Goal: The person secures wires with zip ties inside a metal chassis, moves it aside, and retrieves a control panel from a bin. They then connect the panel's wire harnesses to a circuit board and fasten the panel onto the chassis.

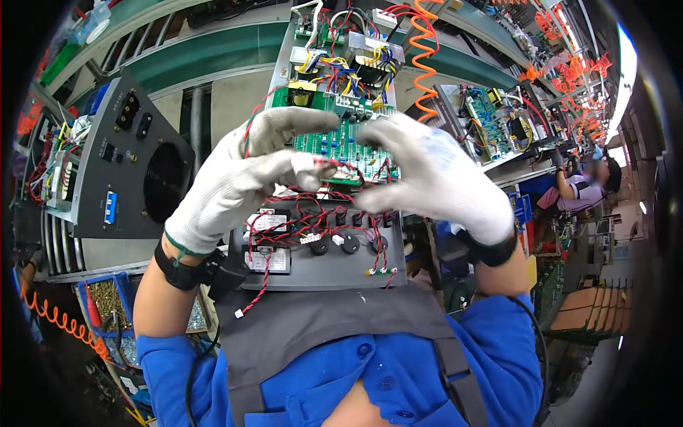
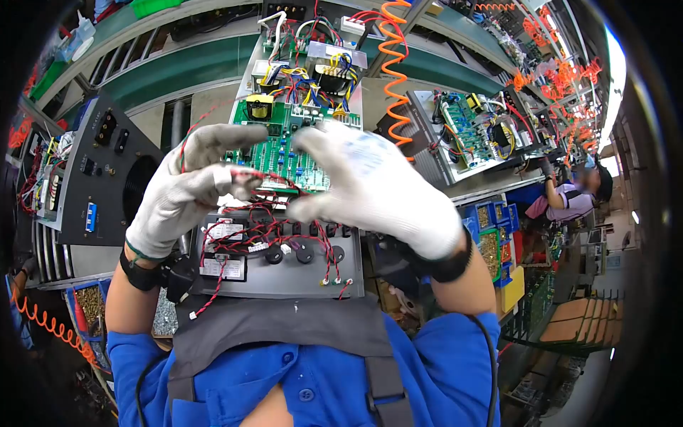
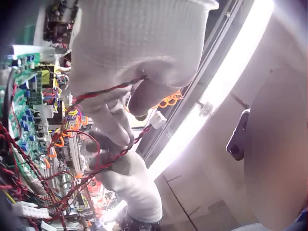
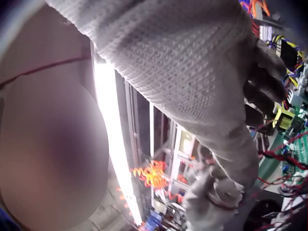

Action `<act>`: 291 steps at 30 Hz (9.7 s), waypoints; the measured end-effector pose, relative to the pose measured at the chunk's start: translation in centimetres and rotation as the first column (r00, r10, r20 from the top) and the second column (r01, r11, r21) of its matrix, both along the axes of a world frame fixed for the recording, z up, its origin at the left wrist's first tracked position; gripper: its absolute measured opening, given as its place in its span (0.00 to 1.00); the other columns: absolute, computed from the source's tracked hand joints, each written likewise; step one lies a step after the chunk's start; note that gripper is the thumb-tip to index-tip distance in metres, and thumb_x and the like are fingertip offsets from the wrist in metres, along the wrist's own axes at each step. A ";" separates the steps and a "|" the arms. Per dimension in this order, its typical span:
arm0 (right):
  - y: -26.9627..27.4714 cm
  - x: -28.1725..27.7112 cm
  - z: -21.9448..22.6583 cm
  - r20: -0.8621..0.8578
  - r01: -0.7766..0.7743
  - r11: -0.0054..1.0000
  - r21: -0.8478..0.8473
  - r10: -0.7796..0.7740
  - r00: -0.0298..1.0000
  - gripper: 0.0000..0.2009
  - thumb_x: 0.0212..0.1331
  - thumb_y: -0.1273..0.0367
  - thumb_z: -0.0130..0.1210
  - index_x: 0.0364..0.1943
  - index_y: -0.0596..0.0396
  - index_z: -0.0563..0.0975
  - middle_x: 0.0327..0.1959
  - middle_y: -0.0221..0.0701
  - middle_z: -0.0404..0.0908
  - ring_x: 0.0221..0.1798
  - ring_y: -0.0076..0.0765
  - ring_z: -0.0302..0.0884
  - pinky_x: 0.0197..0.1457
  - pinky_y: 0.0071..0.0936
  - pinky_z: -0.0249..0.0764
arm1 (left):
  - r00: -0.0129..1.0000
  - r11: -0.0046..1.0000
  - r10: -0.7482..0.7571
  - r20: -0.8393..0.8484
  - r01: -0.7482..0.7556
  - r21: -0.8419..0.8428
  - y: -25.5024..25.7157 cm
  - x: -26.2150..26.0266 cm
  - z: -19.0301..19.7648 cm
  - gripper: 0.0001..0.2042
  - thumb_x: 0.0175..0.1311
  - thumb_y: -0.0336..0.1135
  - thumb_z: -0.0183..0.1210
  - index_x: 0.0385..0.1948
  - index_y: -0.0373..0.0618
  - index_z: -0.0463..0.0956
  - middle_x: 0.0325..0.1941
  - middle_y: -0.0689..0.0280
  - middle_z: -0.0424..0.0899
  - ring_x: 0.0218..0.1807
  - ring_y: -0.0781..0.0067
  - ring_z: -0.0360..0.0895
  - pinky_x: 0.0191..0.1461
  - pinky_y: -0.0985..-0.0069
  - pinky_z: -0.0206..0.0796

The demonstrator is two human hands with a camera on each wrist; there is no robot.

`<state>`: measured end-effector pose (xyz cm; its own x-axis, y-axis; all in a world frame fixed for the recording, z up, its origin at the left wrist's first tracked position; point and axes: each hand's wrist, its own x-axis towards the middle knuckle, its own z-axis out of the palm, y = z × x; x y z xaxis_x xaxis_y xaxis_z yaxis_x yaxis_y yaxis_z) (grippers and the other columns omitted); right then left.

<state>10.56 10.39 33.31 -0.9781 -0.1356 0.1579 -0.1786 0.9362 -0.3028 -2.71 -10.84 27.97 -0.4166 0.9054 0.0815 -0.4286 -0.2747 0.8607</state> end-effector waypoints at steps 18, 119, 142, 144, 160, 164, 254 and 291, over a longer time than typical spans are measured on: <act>7.1 15.8 -7.8 0.339 0.349 -0.009 -0.937 -0.254 0.906 0.25 0.56 0.64 0.63 0.54 0.66 0.73 0.21 0.25 0.72 0.23 0.23 0.72 0.36 0.25 0.75 | 0.943 0.926 0.280 -0.182 -0.315 -0.206 -2.2 -8.0 -3.3 0.19 0.71 0.41 0.52 0.56 0.35 0.71 0.35 0.66 0.81 0.25 0.84 0.75 0.27 0.89 0.63; -0.8 -1.1 -8.2 0.271 -0.132 0.991 0.012 0.124 0.955 0.14 0.50 0.72 0.57 0.43 0.55 0.78 0.32 0.34 0.81 0.36 0.40 0.79 0.42 0.36 0.70 | 0.999 0.664 -0.011 0.032 0.031 -0.747 -9.8 2.8 -3.2 0.23 0.75 0.48 0.43 0.55 0.35 0.72 0.50 0.66 0.80 0.49 0.82 0.75 0.53 0.79 0.68; -0.7 -2.9 -5.4 -0.030 0.117 0.863 -0.492 -0.151 0.988 0.12 0.62 0.70 0.55 0.48 0.59 0.75 0.33 0.42 0.79 0.35 0.44 0.80 0.36 0.31 0.72 | 0.792 0.801 -0.142 -0.594 -0.261 -0.539 4.3 -1.9 1.2 0.09 0.65 0.30 0.59 0.41 0.33 0.77 0.28 0.71 0.78 0.32 0.84 0.71 0.37 0.82 0.67; -0.8 -2.6 -5.7 -0.106 0.120 0.880 -0.459 -0.188 0.976 0.11 0.61 0.71 0.56 0.46 0.59 0.78 0.33 0.41 0.81 0.36 0.43 0.80 0.39 0.28 0.74 | 0.873 0.838 -0.114 -0.474 -0.172 -0.519 4.8 -2.2 -0.2 0.09 0.65 0.30 0.59 0.39 0.32 0.77 0.27 0.72 0.77 0.31 0.85 0.70 0.35 0.82 0.65; 2.8 -6.6 -5.8 0.179 -0.012 1.000 0.001 0.012 0.984 0.09 0.55 0.63 0.54 0.28 0.52 0.81 0.26 0.38 0.81 0.34 0.47 0.82 0.41 0.41 0.76 | 0.052 0.744 -0.461 -0.886 -0.521 -0.418 -8.7 1.6 -7.3 0.36 0.45 0.24 0.62 0.64 0.50 0.66 0.68 0.42 0.62 0.61 0.41 0.69 0.65 0.55 0.62; 3.4 -5.7 -7.6 0.357 -0.055 0.980 0.190 -0.017 0.934 0.08 0.55 0.64 0.57 0.29 0.53 0.81 0.29 0.38 0.81 0.36 0.47 0.81 0.40 0.39 0.76 | 0.014 0.744 -0.404 -0.915 -0.577 -0.337 -8.8 2.3 -8.6 0.31 0.49 0.22 0.56 0.60 0.53 0.69 0.68 0.43 0.63 0.57 0.43 0.72 0.61 0.56 0.65; -1.5 -1.5 -5.7 0.308 0.368 0.462 -0.807 -0.202 0.930 0.07 0.57 0.74 0.58 0.38 0.62 0.77 0.31 0.28 0.77 0.31 0.17 0.73 0.34 0.19 0.71 | 0.693 0.831 -0.029 -0.721 -0.383 -0.402 4.5 -0.5 -0.1 0.06 0.63 0.27 0.59 0.38 0.36 0.80 0.31 0.66 0.82 0.32 0.80 0.77 0.37 0.79 0.71; 3.4 -4.6 -8.7 0.291 -0.292 0.911 0.290 0.207 0.934 0.05 0.51 0.67 0.59 0.29 0.51 0.80 0.26 0.35 0.80 0.34 0.46 0.80 0.39 0.40 0.74 | 0.079 0.800 -0.334 -0.939 -0.502 -0.327 -8.9 3.2 -9.1 0.31 0.50 0.20 0.53 0.62 0.39 0.64 0.70 0.39 0.60 0.63 0.39 0.68 0.66 0.54 0.60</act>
